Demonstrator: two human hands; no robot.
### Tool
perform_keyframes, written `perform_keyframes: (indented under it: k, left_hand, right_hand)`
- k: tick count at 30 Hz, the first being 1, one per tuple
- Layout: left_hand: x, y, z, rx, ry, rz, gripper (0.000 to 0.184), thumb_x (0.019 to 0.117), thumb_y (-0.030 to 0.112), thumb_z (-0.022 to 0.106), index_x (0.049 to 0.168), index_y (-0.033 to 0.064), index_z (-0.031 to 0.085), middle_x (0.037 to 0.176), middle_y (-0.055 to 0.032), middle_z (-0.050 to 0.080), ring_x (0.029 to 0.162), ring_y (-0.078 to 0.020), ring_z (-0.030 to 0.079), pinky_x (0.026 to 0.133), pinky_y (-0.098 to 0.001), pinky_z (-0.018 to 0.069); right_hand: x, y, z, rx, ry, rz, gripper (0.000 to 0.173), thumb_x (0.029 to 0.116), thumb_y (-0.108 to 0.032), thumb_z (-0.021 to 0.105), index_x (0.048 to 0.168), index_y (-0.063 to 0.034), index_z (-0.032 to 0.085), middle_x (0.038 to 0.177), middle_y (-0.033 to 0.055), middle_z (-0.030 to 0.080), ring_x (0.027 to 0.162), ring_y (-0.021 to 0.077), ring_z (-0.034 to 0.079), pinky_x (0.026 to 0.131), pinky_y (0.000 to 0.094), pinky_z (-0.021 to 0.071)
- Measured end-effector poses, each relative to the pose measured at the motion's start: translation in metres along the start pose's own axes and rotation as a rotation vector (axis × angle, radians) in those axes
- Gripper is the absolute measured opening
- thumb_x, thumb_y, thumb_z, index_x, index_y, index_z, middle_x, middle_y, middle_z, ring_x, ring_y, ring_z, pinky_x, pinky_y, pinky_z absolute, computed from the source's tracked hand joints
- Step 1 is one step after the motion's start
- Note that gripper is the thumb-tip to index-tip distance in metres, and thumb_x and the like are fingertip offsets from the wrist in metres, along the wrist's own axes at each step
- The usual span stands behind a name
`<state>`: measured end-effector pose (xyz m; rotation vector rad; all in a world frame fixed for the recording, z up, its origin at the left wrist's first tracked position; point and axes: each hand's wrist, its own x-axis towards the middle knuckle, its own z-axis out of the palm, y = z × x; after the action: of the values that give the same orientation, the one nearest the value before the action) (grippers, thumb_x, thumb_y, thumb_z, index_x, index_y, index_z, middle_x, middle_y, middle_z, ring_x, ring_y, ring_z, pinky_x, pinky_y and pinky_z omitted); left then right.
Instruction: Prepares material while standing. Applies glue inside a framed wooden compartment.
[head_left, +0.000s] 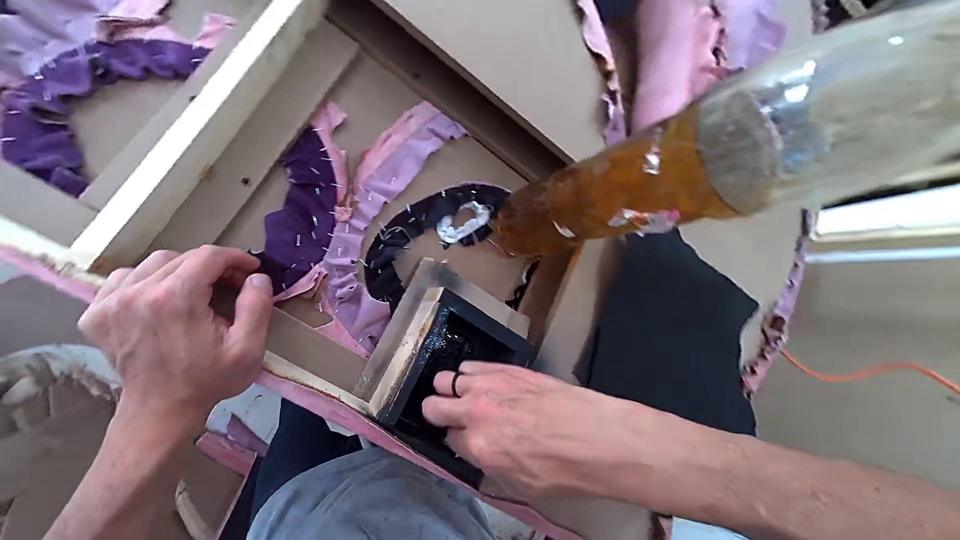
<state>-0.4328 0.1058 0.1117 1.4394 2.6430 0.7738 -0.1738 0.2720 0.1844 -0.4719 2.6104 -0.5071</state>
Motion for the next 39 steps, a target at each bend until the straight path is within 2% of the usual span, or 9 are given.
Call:
perform_keyframes:
  k: [4, 9, 17, 24, 27, 29, 32, 35, 39]
  left_hand:
    - [0.000, 0.001, 0.000, 0.007, 0.011, -0.035, 0.044, 0.0994, 0.041, 0.042, 0.106, 0.0105, 0.074, 0.091, -0.0110, 0.073, 0.088, -0.0330, 0.067, 0.075, -0.0566, 0.0445]
    - [0.001, 0.003, 0.003, 0.011, 0.038, -0.025, 0.045, 0.0990, 0.041, 0.042, 0.105, 0.0108, 0.073, 0.086, -0.0113, 0.073, 0.085, -0.0332, 0.068, 0.074, -0.0575, 0.0441]
    - [0.000, -0.001, 0.007, -0.051, 0.093, -0.006, 0.044, 0.0981, 0.041, 0.043, 0.102, 0.0098, 0.073, 0.086, -0.0122, 0.073, 0.085, -0.0355, 0.068, 0.074, -0.0578, 0.0440]
    - [0.000, -0.002, 0.007, -0.071, 0.077, -0.004, 0.044, 0.0978, 0.042, 0.043, 0.100, 0.0102, 0.072, 0.086, -0.0131, 0.072, 0.086, -0.0363, 0.068, 0.074, -0.0577, 0.0434]
    - [0.000, -0.002, 0.007, -0.091, 0.086, 0.001, 0.046, 0.0974, 0.043, 0.042, 0.099, 0.0092, 0.072, 0.086, -0.0150, 0.072, 0.086, -0.0381, 0.068, 0.074, -0.0589, 0.0433]
    - [0.002, -0.002, 0.007, -0.110, 0.090, 0.005, 0.046, 0.0965, 0.043, 0.041, 0.097, 0.0088, 0.072, 0.084, -0.0153, 0.071, 0.084, -0.0386, 0.068, 0.073, -0.0592, 0.0432]
    - [0.000, -0.004, 0.007, -0.135, 0.100, 0.001, 0.045, 0.0967, 0.042, 0.042, 0.095, 0.0083, 0.071, 0.083, -0.0155, 0.071, 0.083, -0.0392, 0.068, 0.073, -0.0601, 0.0438]
    - [0.001, -0.005, 0.009, -0.151, 0.115, 0.003, 0.044, 0.0975, 0.042, 0.042, 0.095, 0.0084, 0.070, 0.084, -0.0159, 0.070, 0.084, -0.0395, 0.067, 0.073, -0.0592, 0.0430]
    - [0.000, -0.008, 0.011, -0.173, 0.130, 0.009, 0.043, 0.0962, 0.041, 0.042, 0.089, 0.0070, 0.067, 0.080, -0.0162, 0.068, 0.082, -0.0398, 0.066, 0.074, -0.0584, 0.0430]
  right_hand:
    - [0.006, -0.004, 0.020, -0.092, 0.257, 0.095, 0.022, 0.0978, -0.010, 0.053, 0.106, -0.0087, 0.073, 0.097, 0.0056, 0.063, 0.087, 0.0227, 0.061, 0.067, 0.0344, 0.0523]
    - [-0.011, -0.010, 0.017, -0.067, 0.100, 0.022, 0.017, 0.0947, -0.013, 0.054, 0.084, -0.0144, 0.067, 0.094, 0.0031, 0.061, 0.088, 0.0216, 0.060, 0.072, 0.0384, 0.0472]
    - [0.005, -0.030, 0.037, -0.335, 0.414, 0.819, 0.036, 0.0914, -0.014, 0.059, 0.123, -0.0018, 0.072, 0.099, 0.0142, 0.064, 0.086, 0.0308, 0.065, 0.066, 0.0410, 0.0559]
    - [0.018, -0.049, 0.053, -0.160, 0.284, 0.619, 0.013, 0.0889, -0.009, 0.060, 0.086, -0.0092, 0.073, 0.092, 0.0049, 0.064, 0.086, 0.0227, 0.062, 0.070, 0.0382, 0.0517]
    - [-0.011, -0.031, 0.015, 0.319, 0.154, 0.453, 0.031, 0.0921, -0.010, 0.055, 0.107, -0.0181, 0.081, 0.093, -0.0017, 0.065, 0.092, 0.0147, 0.061, 0.079, 0.0379, 0.0486]
    - [-0.024, -0.020, -0.025, 0.246, 0.169, 0.479, 0.034, 0.0927, -0.017, 0.053, 0.113, -0.0241, 0.080, 0.093, -0.0078, 0.063, 0.089, 0.0061, 0.060, 0.074, 0.0276, 0.0530]
    - [-0.018, -0.023, -0.048, -0.245, 0.133, 0.553, 0.036, 0.0894, -0.018, 0.057, 0.118, -0.0169, 0.078, 0.093, 0.0017, 0.060, 0.086, 0.0179, 0.060, 0.064, 0.0317, 0.0517]
    - [-0.003, -0.023, -0.013, -0.477, -0.124, 0.606, 0.019, 0.0874, -0.008, 0.070, 0.103, 0.0008, 0.074, 0.098, 0.0174, 0.063, 0.091, 0.0352, 0.065, 0.065, 0.0440, 0.0560]
    - [0.022, -0.053, -0.003, -0.126, -0.363, 0.658, 0.013, 0.0900, -0.012, 0.064, 0.091, -0.0013, 0.072, 0.099, 0.0173, 0.065, 0.095, 0.0354, 0.066, 0.074, 0.0476, 0.0576]
